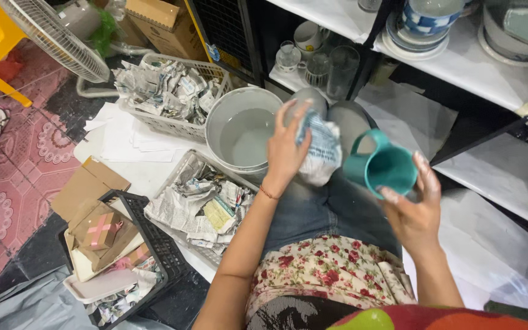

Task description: The person sits on the floor and wraps individual glass cups and mugs with newspaper. They fold the paper around each item, place the wrapped items into a basket, and occasionally dip their hands into a bucket of water. The person also wipes a shelf with a cloth.

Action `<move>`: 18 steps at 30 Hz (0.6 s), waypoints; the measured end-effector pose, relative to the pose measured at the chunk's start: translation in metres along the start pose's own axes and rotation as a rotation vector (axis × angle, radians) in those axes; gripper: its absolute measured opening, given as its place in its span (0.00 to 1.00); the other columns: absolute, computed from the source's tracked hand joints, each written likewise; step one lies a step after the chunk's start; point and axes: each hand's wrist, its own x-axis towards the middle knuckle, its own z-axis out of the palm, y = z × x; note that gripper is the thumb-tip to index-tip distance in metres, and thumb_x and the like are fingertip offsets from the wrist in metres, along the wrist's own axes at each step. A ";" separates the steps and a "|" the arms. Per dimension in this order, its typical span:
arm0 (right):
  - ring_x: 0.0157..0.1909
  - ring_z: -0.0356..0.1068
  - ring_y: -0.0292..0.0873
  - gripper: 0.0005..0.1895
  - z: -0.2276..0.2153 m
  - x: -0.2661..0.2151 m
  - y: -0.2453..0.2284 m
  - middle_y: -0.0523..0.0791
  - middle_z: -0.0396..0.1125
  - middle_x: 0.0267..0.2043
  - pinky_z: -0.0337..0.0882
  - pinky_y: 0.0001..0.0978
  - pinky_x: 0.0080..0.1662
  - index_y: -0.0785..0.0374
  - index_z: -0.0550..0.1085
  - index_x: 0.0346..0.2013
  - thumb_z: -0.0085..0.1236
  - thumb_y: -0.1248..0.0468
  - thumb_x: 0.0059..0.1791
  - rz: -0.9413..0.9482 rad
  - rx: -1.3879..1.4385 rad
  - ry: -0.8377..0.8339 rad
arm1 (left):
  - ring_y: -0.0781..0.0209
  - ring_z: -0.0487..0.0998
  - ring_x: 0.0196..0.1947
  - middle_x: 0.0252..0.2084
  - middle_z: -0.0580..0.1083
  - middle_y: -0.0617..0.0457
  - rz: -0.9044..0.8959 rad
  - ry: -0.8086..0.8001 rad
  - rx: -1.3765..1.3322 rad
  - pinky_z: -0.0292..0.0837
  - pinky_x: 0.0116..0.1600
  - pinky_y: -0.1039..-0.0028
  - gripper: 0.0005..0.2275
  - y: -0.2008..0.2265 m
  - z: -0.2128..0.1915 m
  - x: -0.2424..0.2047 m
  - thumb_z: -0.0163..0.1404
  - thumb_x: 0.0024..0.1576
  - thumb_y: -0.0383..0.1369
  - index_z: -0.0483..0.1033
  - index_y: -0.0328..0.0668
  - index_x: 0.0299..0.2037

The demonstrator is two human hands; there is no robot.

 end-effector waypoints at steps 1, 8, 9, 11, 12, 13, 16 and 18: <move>0.79 0.53 0.64 0.18 0.002 0.009 0.003 0.55 0.48 0.76 0.66 0.55 0.72 0.54 0.76 0.44 0.70 0.74 0.44 -0.012 0.012 0.000 | 0.52 0.83 0.41 0.68 0.70 0.48 0.106 -0.084 -0.003 0.79 0.41 0.68 0.26 0.006 -0.007 0.003 0.56 0.58 0.35 0.66 0.60 0.68; 0.80 0.54 0.63 0.14 0.050 0.114 0.009 0.56 0.48 0.79 0.62 0.50 0.73 0.63 0.70 0.45 0.70 0.70 0.53 -0.106 0.069 0.020 | 0.42 0.80 0.52 0.54 0.77 0.44 0.226 -0.186 -0.232 0.76 0.53 0.58 0.36 0.022 -0.016 0.035 0.62 0.50 0.48 0.61 0.49 0.68; 0.81 0.53 0.64 0.14 0.058 0.128 0.009 0.56 0.48 0.79 0.61 0.50 0.73 0.64 0.70 0.45 0.69 0.70 0.53 -0.119 0.085 0.016 | 0.41 0.79 0.52 0.53 0.77 0.44 0.157 -0.142 -0.265 0.75 0.52 0.58 0.37 0.021 -0.012 0.042 0.61 0.50 0.48 0.60 0.47 0.69; 0.80 0.50 0.65 0.12 0.078 0.156 0.010 0.56 0.45 0.78 0.58 0.51 0.75 0.66 0.69 0.46 0.67 0.71 0.56 -0.142 0.115 0.052 | 0.42 0.78 0.56 0.56 0.76 0.42 0.170 0.012 -0.316 0.76 0.55 0.59 0.36 0.014 -0.004 0.059 0.61 0.52 0.46 0.60 0.47 0.71; 0.80 0.49 0.65 0.11 0.088 0.169 0.012 0.57 0.44 0.78 0.56 0.51 0.76 0.67 0.69 0.47 0.65 0.72 0.57 -0.151 0.129 0.069 | 0.42 0.78 0.58 0.58 0.75 0.42 0.176 0.086 -0.342 0.76 0.57 0.60 0.36 0.009 0.000 0.069 0.60 0.53 0.45 0.61 0.47 0.71; 0.80 0.49 0.65 0.11 0.097 0.183 0.015 0.57 0.44 0.78 0.57 0.50 0.76 0.67 0.69 0.47 0.65 0.72 0.58 -0.134 0.125 0.084 | 0.43 0.79 0.57 0.59 0.76 0.42 0.149 0.108 -0.302 0.76 0.56 0.61 0.35 0.003 0.006 0.080 0.60 0.54 0.44 0.61 0.48 0.71; 0.80 0.51 0.63 0.10 0.122 0.220 0.032 0.58 0.43 0.79 0.60 0.48 0.75 0.67 0.69 0.48 0.64 0.71 0.59 -0.085 0.136 0.085 | 0.44 0.80 0.56 0.59 0.77 0.44 0.108 0.148 -0.232 0.77 0.55 0.63 0.33 -0.018 0.026 0.121 0.61 0.54 0.43 0.64 0.50 0.70; 0.81 0.54 0.62 0.09 0.133 0.241 0.044 0.59 0.41 0.82 0.62 0.48 0.74 0.66 0.69 0.50 0.62 0.71 0.59 -0.063 0.186 0.041 | 0.46 0.81 0.55 0.58 0.78 0.44 0.148 0.146 -0.233 0.77 0.57 0.64 0.32 -0.038 0.037 0.155 0.63 0.53 0.43 0.65 0.49 0.67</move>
